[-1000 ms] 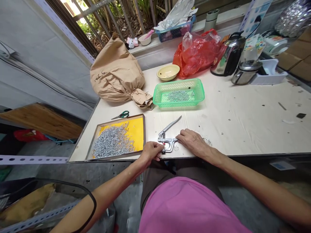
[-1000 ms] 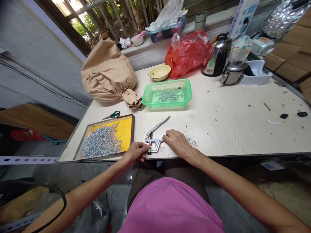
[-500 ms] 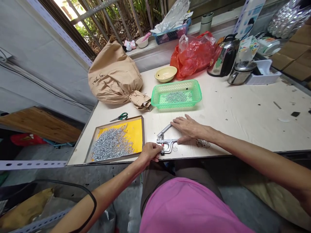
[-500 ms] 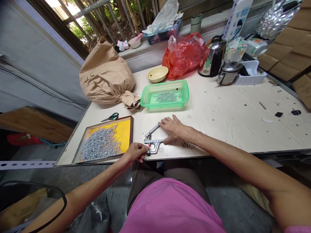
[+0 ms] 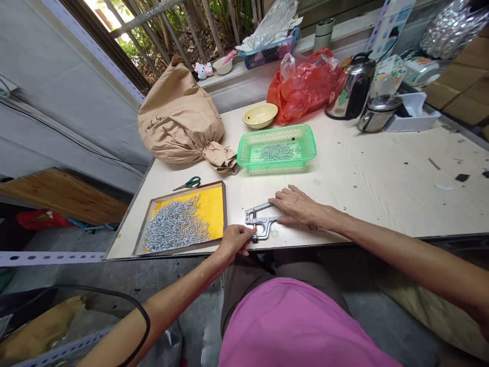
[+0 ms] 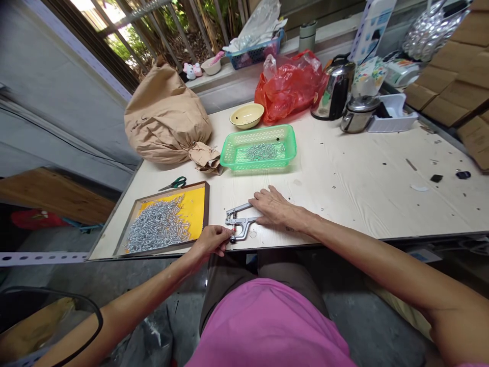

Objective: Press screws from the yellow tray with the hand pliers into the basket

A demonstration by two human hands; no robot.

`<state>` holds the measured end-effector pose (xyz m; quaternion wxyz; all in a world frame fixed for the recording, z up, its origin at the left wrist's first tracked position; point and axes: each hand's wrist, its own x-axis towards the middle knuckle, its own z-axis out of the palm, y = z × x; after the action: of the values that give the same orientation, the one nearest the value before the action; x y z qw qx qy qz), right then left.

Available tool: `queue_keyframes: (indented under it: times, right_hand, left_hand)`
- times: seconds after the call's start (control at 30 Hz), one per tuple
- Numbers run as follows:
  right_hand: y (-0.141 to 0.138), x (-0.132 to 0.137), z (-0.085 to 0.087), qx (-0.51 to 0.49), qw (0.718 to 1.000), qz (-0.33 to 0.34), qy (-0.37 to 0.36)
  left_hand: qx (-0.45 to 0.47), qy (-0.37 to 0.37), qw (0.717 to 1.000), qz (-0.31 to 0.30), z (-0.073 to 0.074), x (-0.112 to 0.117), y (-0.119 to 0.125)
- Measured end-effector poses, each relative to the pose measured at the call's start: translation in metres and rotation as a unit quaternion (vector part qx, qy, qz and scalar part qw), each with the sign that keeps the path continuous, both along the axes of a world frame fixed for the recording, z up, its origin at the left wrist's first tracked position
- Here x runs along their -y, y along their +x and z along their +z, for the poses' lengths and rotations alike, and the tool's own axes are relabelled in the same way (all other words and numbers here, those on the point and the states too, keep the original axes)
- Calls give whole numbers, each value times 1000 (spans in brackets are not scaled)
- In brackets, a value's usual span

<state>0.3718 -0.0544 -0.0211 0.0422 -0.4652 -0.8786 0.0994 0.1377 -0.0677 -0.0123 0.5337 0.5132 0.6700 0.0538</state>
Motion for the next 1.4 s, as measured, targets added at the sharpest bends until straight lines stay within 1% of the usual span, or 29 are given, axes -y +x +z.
queue_keyframes:
  times: [0.07,0.1,0.13,0.17,0.2,0.23,0.27,0.3,0.37,0.4,0.43,0.5,0.57,0.7,0.77,0.87,1.0,1.13,1.2,1.27,1.33,1.4]
  right_hand:
    - [-1,5,2,-1,1000,-3,6]
    - [-1,8,3,0,1000,-7,6]
    - [-2,10,5,1,1000,-11,6]
    - [-2,11,6,1,1000,-13,5]
    - [-3,12,7,1,1000,-15,5]
    - [-3,13,8,1,1000,-15,6]
    - [-4,14,9,2,1000,-15,8]
    - [-5,14,8,1,1000,-16,11]
    - [-6,15,6,-4,1000,-19,18]
    - [-6,16,3,-9,1000,-21,19]
    - [-6,17,1,-14,999,-23,19]
    - [-4,18,-2,-19,999,-29,16]
    - [-3,20,-3,-7,999,-41,10]
    - [-2,21,7,48,996,-75,-15]
    - [-5,20,13,68,994,-81,-23]
    - [-9,17,18,81,994,-73,-29]
    - [-13,14,16,72,994,-61,-49]
    - [-11,15,11,53,995,-70,-51]
    - [-7,14,9,44,996,-74,-33]
    - [0,11,7,24,998,-61,-14]
    - [8,7,4,-7,999,-29,-16]
    - [14,2,1,-36,999,-1,-36]
  left_hand:
    - [-28,7,999,-25,2,3,-1]
    - [-52,33,997,-47,3,5,-2]
    - [-81,84,990,-76,5,7,-2]
    - [-110,154,976,-109,6,9,-1]
    - [-135,234,952,-146,8,11,0]
    - [-153,311,920,-184,8,12,3]
    - [-163,373,885,-225,8,13,7]
    - [-166,414,854,-268,7,11,13]
    - [-165,448,808,-346,3,5,26]
    - [-164,451,793,-375,1,0,32]
    - [-163,447,784,-398,-2,-5,37]
    - [-163,427,778,-431,-5,-16,45]
    - [-165,408,773,-457,-4,-24,48]
    - [-190,402,755,-481,2,-33,50]
    - [-199,401,756,-478,4,-35,52]
    - [-200,399,769,-458,3,-34,52]
    - [-203,407,782,-426,-5,-32,50]
    - [-201,413,782,-421,-6,-31,49]
    - [-205,417,784,-411,-6,-28,48]
    - [-207,430,790,-385,-8,-21,47]
    - [-195,454,789,-367,-14,-9,45]
    - [-162,480,780,-368,-23,8,45]
